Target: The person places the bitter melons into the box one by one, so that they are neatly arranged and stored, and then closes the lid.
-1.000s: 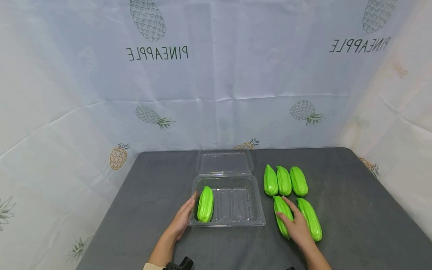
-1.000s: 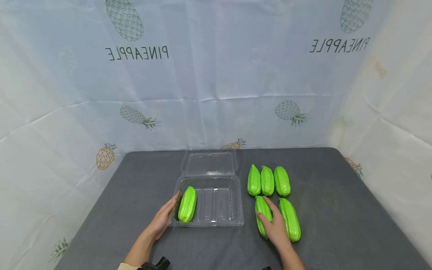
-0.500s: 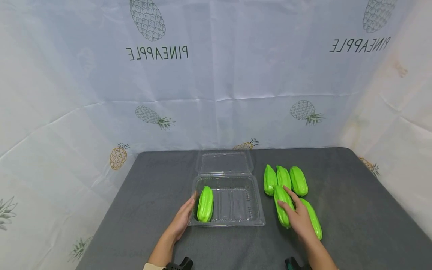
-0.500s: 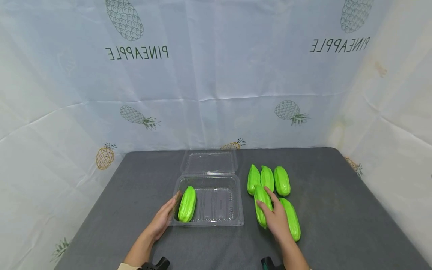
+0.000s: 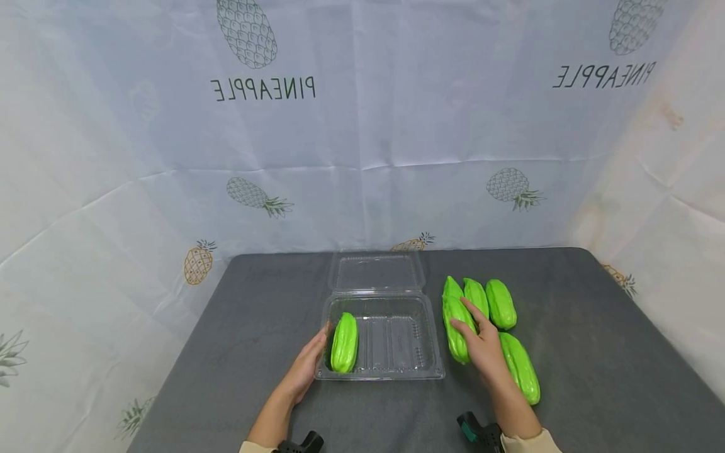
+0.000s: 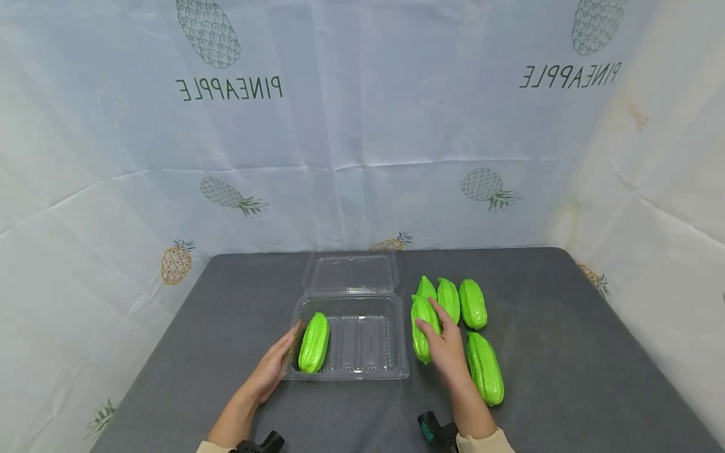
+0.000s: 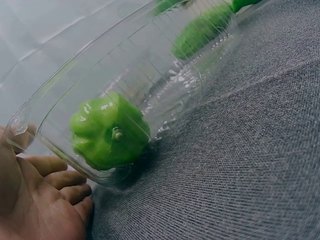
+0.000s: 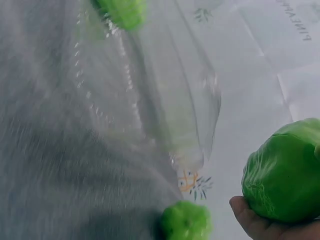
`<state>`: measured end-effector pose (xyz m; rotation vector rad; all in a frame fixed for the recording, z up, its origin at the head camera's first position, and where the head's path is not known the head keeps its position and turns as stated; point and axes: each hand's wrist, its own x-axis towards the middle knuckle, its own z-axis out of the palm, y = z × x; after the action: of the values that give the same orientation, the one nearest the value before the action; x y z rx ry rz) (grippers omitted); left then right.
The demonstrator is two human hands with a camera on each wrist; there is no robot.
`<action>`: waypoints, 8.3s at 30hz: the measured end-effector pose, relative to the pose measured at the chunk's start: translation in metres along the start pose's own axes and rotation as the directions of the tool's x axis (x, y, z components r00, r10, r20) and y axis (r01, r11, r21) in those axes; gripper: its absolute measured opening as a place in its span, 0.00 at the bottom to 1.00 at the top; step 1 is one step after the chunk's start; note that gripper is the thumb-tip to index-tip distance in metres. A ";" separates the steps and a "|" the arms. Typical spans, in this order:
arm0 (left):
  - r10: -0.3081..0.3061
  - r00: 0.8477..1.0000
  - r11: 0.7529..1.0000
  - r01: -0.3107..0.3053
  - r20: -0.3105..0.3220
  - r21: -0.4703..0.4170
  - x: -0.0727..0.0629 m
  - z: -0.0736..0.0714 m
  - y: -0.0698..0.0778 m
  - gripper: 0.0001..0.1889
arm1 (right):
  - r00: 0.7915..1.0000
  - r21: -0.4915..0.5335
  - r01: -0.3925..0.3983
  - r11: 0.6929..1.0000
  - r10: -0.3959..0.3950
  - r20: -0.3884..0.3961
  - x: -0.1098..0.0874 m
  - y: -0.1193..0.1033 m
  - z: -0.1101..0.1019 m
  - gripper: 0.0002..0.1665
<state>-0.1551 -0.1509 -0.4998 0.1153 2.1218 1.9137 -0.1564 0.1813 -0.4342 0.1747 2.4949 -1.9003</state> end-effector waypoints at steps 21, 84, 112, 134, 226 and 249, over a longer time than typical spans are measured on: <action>0.015 1.000 1.000 -0.015 0.003 -0.013 -0.001 0.000 0.001 0.35 | 0.996 0.209 -0.012 0.978 -0.007 0.087 0.010 -0.022 0.062 0.33; 0.104 0.994 0.994 -0.105 0.023 0.042 -0.003 -0.001 0.000 0.34 | 0.937 0.000 0.026 1.000 -0.024 0.349 0.015 -0.012 0.157 0.33; 0.046 0.999 0.999 -0.046 -0.008 0.005 -0.003 0.002 0.005 0.33 | 0.904 -0.092 0.098 0.991 -0.050 0.425 0.014 -0.012 0.152 0.37; 0.033 0.999 0.999 -0.033 -0.008 0.002 -0.004 0.003 0.004 0.35 | 0.874 -0.143 0.274 0.951 -0.184 0.449 -0.003 -0.038 0.102 0.44; 0.058 0.998 0.998 -0.057 -0.035 0.031 -0.004 0.002 0.002 0.34 | 0.994 -0.536 -0.104 0.838 0.109 -0.023 -0.019 0.072 -0.073 0.43; 0.055 0.998 0.998 -0.054 -0.036 0.028 -0.003 0.002 0.000 0.34 | 0.936 -0.220 -0.246 0.944 0.173 -0.305 -0.018 0.071 -0.068 0.38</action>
<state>-0.1513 -0.1496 -0.4999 0.1465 2.1908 1.9319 -0.1276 0.2635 -0.4828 0.7282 2.7302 -1.5496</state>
